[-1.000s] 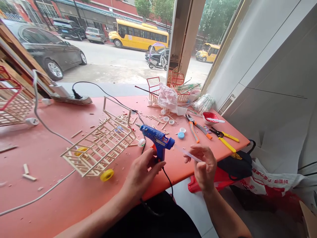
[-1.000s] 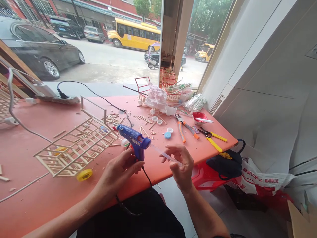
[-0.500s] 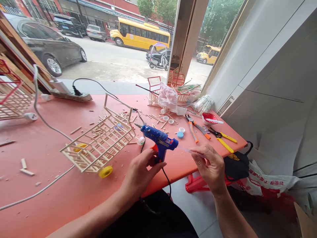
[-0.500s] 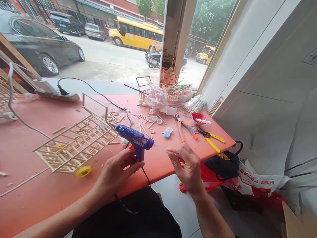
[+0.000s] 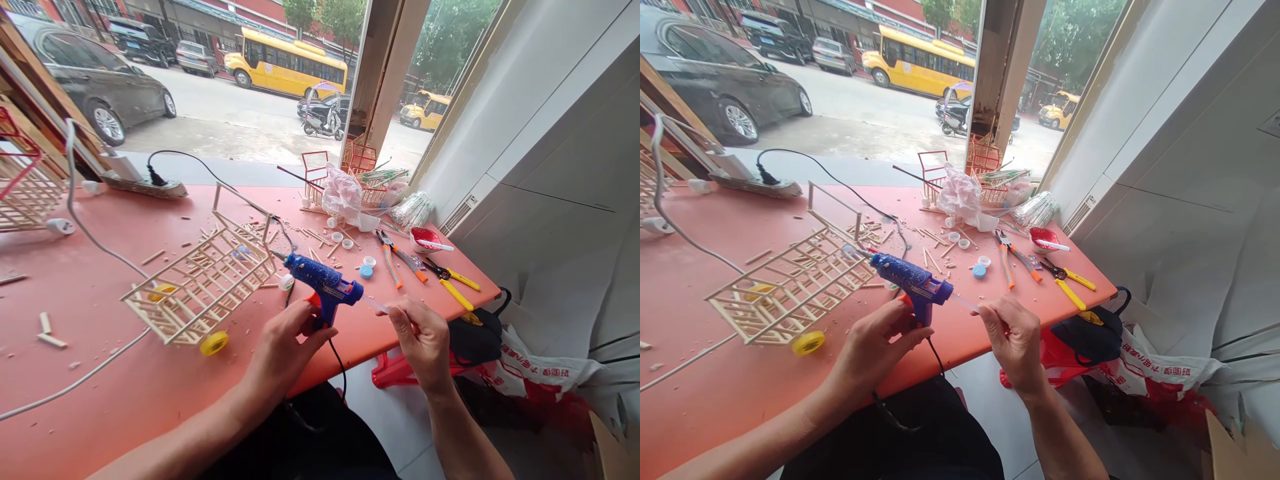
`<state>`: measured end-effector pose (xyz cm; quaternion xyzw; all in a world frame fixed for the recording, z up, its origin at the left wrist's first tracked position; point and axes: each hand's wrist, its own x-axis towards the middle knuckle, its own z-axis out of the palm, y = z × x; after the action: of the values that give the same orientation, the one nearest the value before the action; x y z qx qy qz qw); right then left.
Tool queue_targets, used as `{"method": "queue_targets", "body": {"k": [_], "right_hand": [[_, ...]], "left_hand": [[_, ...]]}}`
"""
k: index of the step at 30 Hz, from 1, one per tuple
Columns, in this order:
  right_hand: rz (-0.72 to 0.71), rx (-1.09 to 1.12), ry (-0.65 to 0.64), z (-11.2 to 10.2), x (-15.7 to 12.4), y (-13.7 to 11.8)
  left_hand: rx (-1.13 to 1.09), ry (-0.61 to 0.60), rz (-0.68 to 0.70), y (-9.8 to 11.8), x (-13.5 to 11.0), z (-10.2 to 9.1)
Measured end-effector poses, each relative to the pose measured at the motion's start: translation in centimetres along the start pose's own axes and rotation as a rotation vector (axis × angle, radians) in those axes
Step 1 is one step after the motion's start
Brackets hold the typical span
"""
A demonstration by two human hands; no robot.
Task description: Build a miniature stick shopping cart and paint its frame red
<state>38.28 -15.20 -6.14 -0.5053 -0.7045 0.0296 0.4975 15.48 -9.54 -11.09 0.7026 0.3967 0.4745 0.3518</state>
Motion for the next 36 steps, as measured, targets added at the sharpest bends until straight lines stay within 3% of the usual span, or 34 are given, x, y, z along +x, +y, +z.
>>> {"method": "queue_targets", "body": {"k": [4, 13, 36], "right_hand": [[0.001, 0.000, -0.026, -0.2, 0.0, 0.3], [-0.186, -0.099, -0.097, -0.4, 1.0, 0.4], [-0.151, -0.111, -0.188, -0.1, 1.5, 1.3]], "left_hand": [[-0.007, -0.005, 0.032, 0.1, 0.1, 0.0], [-0.038, -0.061, 0.043, -0.2, 0.1, 0.2], [0.046, -0.091, -0.079, 0.1, 0.2, 0.1]]}}
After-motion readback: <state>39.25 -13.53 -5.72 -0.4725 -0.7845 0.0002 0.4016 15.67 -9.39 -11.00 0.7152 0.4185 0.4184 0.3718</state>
